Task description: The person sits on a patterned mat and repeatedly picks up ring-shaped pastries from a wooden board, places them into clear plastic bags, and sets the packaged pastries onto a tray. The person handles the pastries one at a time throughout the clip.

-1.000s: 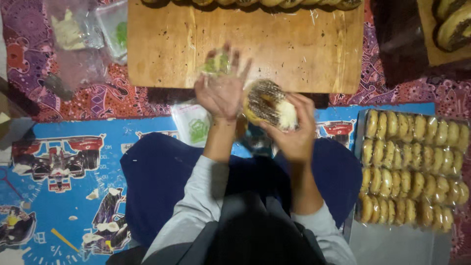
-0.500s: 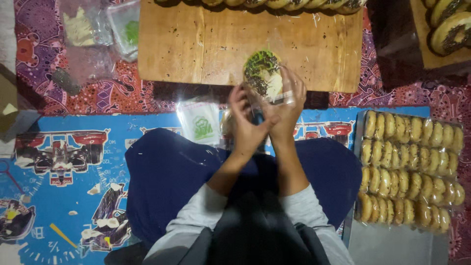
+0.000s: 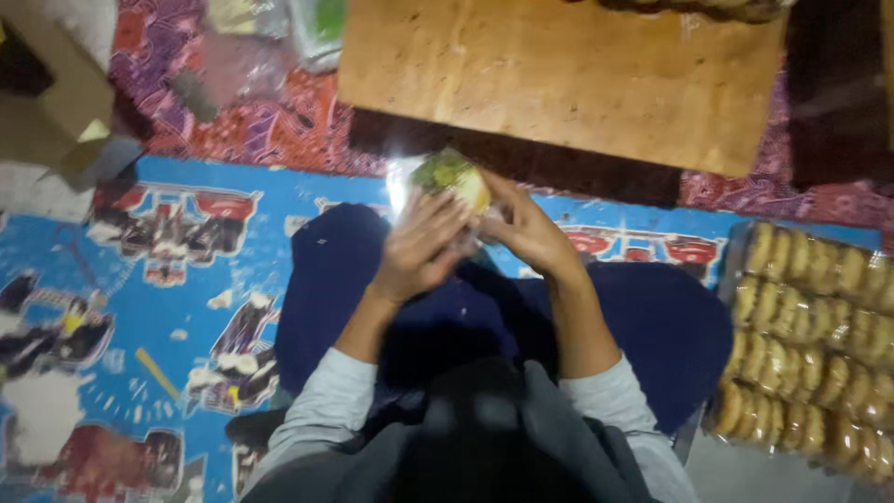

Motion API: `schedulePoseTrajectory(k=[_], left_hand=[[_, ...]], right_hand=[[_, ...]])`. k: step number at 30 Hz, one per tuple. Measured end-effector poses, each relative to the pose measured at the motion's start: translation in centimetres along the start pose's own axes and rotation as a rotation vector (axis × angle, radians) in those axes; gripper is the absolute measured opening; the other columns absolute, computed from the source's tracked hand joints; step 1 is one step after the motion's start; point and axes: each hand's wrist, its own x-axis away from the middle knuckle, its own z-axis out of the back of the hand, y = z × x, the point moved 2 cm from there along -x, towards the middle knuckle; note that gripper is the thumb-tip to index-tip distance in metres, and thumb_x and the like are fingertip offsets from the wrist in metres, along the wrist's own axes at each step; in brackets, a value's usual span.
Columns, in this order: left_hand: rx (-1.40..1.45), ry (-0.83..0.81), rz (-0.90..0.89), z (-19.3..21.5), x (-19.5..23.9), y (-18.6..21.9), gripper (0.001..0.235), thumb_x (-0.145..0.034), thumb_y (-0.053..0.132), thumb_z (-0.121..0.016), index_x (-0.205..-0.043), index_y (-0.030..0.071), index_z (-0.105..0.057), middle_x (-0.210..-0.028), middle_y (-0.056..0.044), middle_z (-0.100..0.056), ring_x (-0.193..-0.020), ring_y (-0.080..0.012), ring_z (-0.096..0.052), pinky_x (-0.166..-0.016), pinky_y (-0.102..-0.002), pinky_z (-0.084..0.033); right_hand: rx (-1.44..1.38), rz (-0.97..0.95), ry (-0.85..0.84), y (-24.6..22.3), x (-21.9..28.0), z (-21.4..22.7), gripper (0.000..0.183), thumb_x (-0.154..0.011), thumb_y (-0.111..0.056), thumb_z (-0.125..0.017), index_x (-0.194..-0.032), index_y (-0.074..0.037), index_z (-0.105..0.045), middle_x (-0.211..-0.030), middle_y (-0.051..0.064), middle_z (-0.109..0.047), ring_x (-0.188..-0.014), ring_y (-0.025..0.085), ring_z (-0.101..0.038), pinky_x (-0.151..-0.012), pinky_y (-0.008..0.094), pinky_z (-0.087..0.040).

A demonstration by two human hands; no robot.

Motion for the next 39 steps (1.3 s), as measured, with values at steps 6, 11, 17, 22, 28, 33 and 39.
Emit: schedulePoseTrajectory(k=[6,11,17,22,28,33,39], left_hand=[[0.320,0.363,0.742,5.8,11.2,-0.4,0.020,-0.105,0.007,-0.057,-0.110,-0.002,-0.075,-0.110,-0.014,-0.078,-0.107,-0.0222,-0.075,-0.100,-0.033,-0.059],[0.619,0.624,0.942,5.7,15.5,-2.9,0.023,-0.106,0.008,-0.055,-0.116,-0.007,-0.068,-0.105,-0.014,-0.077,-0.099,-0.0170,-0.073,-0.091,-0.029,-0.059],[0.565,0.592,1.031,4.4,17.1,-3.0,0.018,-0.109,0.005,-0.060,-0.111,-0.009,-0.071,-0.096,-0.018,-0.071,-0.084,-0.0167,-0.065,-0.077,-0.031,-0.053],[0.211,0.375,1.059,5.2,15.7,-0.7,0.016,-0.100,0.012,-0.064,-0.106,0.000,-0.075,-0.076,-0.011,-0.074,-0.063,-0.0134,-0.070,-0.060,-0.028,-0.056],[0.270,0.822,0.939,7.0,11.5,1.5,0.033,-0.108,0.024,-0.055,-0.114,-0.002,-0.073,-0.106,-0.016,-0.077,-0.098,-0.0226,-0.077,-0.089,-0.033,-0.063],[-0.345,0.443,0.534,5.5,12.0,2.5,0.052,-0.107,0.041,-0.052,-0.121,-0.008,-0.065,-0.123,-0.028,-0.064,-0.117,-0.0405,-0.062,-0.101,-0.040,-0.050],[0.794,0.569,1.058,6.7,14.8,-2.3,0.049,-0.110,0.039,-0.039,-0.128,0.000,-0.065,-0.117,-0.014,-0.070,-0.108,-0.0203,-0.069,-0.101,-0.032,-0.053]], right_hand=[[0.693,0.129,-0.025,-1.4,1.3,-9.6,0.030,-0.088,-0.031,-0.079,-0.106,-0.007,-0.078,-0.077,0.014,-0.074,-0.067,0.027,-0.072,-0.062,0.038,-0.055],[0.737,0.396,-0.154,-2.3,0.7,-15.4,0.015,-0.096,-0.024,-0.072,-0.099,-0.012,-0.079,-0.090,0.010,-0.077,-0.077,0.028,-0.073,-0.065,0.040,-0.057],[0.772,0.746,-0.205,-0.1,-0.4,-16.4,0.045,-0.091,-0.016,-0.068,-0.134,-0.006,-0.063,-0.127,0.013,-0.068,-0.117,0.032,-0.068,-0.096,0.042,-0.059],[0.816,0.632,-0.198,5.2,-0.9,-15.0,0.054,-0.084,-0.013,-0.070,-0.137,-0.007,-0.059,-0.120,0.018,-0.069,-0.107,0.036,-0.068,-0.088,0.045,-0.058],[0.720,0.134,-0.219,5.1,-0.9,-9.3,0.038,-0.088,-0.022,-0.076,-0.125,-0.015,-0.070,-0.112,0.014,-0.077,-0.108,0.026,-0.070,-0.099,0.038,-0.054],[-0.258,-0.260,-0.136,8.5,3.8,-12.5,0.070,-0.089,-0.024,-0.072,-0.150,-0.008,-0.042,-0.146,0.008,-0.051,-0.135,0.020,-0.049,-0.110,0.035,-0.044],[-0.203,-0.288,-0.173,10.4,1.6,-14.5,0.043,-0.108,-0.032,-0.048,-0.138,-0.005,-0.064,-0.126,0.005,-0.070,-0.116,0.018,-0.064,-0.102,0.032,-0.050]])
